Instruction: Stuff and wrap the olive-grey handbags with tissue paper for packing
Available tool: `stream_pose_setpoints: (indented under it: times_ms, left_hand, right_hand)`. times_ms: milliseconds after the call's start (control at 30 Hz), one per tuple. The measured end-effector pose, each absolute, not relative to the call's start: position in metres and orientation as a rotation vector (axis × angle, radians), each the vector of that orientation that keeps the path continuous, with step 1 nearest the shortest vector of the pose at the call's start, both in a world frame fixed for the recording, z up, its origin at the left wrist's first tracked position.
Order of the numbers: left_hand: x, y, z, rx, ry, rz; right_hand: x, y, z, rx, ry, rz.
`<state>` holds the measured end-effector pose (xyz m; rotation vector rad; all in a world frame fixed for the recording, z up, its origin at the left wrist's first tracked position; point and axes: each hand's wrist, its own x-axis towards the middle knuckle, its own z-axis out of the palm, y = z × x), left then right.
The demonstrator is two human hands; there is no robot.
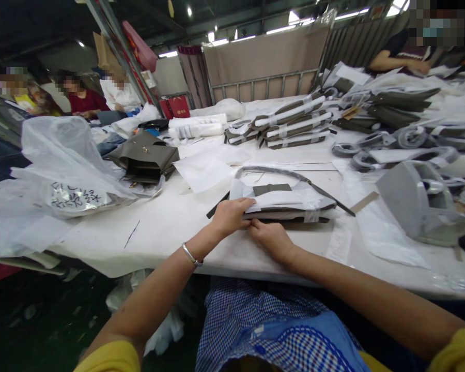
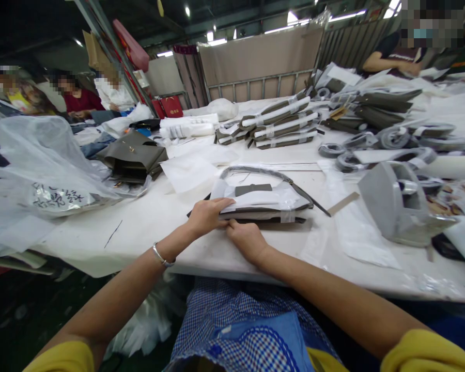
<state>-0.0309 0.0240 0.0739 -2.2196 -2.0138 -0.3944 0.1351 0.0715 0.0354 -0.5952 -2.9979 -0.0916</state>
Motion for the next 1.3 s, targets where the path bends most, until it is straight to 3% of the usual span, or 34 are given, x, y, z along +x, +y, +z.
stream_pose_setpoints:
  times_ms: [467, 800, 1033, 1300]
  left_hand:
    - [-0.029, 0.01, 0.039, -2.211, -1.792, -0.673]
    - [-0.024, 0.007, 0.029, -2.159, -1.716, -0.678]
    - [-0.017, 0.005, 0.02, -2.114, -1.742, -0.682]
    - [-0.018, 0.006, 0.02, -2.138, -1.761, -0.755]
  right_hand:
    - [0.183, 0.05, 0.021, -0.186, -2.733, -0.206]
    - [0.206, 0.04, 0.022, -0.057, -2.692, -0.125]
    - [0.204, 0.052, 0.03, -0.169, -2.636, 0.223]
    - [0.189, 0.061, 0.028, -0.488, -2.487, 0.991]
